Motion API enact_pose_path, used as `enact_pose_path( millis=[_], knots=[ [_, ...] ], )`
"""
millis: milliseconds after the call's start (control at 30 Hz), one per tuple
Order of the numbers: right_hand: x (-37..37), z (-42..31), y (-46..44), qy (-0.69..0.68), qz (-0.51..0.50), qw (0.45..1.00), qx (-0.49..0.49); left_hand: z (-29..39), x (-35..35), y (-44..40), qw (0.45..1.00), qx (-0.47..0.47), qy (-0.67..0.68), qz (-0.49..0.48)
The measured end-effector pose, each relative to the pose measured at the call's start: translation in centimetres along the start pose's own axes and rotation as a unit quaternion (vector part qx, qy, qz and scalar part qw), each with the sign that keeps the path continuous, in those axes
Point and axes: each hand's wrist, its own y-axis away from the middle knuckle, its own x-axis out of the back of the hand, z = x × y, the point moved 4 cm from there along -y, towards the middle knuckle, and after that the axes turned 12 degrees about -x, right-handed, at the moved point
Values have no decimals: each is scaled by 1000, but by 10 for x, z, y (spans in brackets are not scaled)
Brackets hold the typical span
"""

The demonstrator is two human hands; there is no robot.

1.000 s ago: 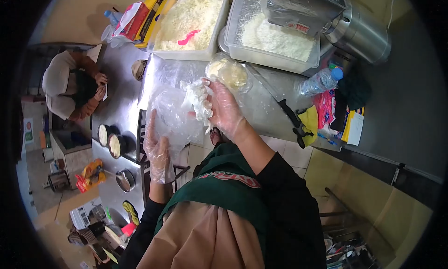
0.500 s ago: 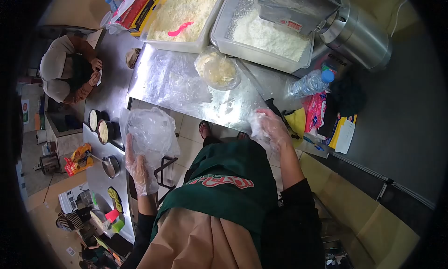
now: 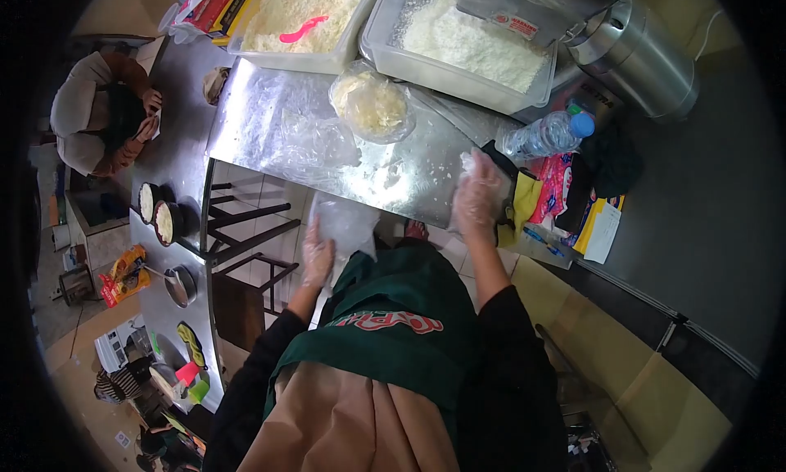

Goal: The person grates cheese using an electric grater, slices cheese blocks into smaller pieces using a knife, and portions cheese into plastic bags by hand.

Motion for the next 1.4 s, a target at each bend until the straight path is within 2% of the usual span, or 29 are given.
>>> enact_pose_path(
  millis=[33, 67, 133, 167, 233, 267, 300, 367, 433, 467, 533, 667, 733, 767, 833, 867, 933, 1100, 1200, 1267, 1400],
  knots=[
    [-22, -1, 9, 43, -23, 997, -59, -6, -19, -3, 1000, 11, 25, -15],
    [-36, -3, 13, 46, -24, 997, -58, -8, -37, -6, 999, 13, 28, -15],
    [-49, -20, 20, 31, 18, 997, 73, -5, -62, -13, 1000, 4, -16, -13],
    [-53, -25, 23, 33, 18, 997, 73, -1, -71, -17, 1000, 5, -15, -13],
    [-52, -46, 27, -61, -89, 984, 142, 7, -86, -23, 998, 20, 31, -47],
    [-45, -50, 20, -59, -90, 984, 144, 9, -90, -24, 998, 21, 33, -46],
    [-34, -55, 4, -168, -100, 978, 71, 9, -95, -23, 998, 23, 19, -62],
    [-36, -56, -21, -277, -110, 955, -8, 26, -91, -24, 994, 48, 28, -97],
    [-37, -45, -52, -195, -44, 980, -6, 20, -94, -20, 995, 26, 29, -94],
    [-37, -41, -59, -196, -42, 980, -7, 18, -95, -18, 996, 2, 33, -87],
    [-37, -46, -69, -62, -44, 992, 98, 22, -91, -18, 996, -2, 43, -78],
    [-4, -61, -51, -31, -5, 991, 131, 17, -81, -14, 993, 0, 102, -60],
    [19, -73, -39, 32, 39, 987, 150, 15, -77, -13, 993, 10, 99, -66],
    [21, -73, -29, 34, 38, 987, 152, 15, -77, -12, 992, 18, 97, -73],
    [9, -70, -14, -61, -130, 987, 70, 16, -76, -13, 993, 14, 96, -71],
    [4, -69, -8, -60, -130, 987, 71, 16, -75, -14, 993, 10, 92, -69],
    [-21, -63, 8, -60, -199, 971, 118, 18, -74, -14, 994, 1, 85, -69],
    [-49, -55, 18, -26, -172, 970, 168, 18, -72, -15, 996, -28, 58, -69],
    [-55, -48, 12, -52, -209, 968, 129, 20, -68, -17, 996, -33, 54, -66],
    [-48, -52, 5, -154, -218, 960, 79, 24, -67, -16, 992, 7, 82, -92],
    [-46, -82, 2, -174, -190, 961, 101, 23, -68, -16, 993, 15, 79, -91]
  ],
)
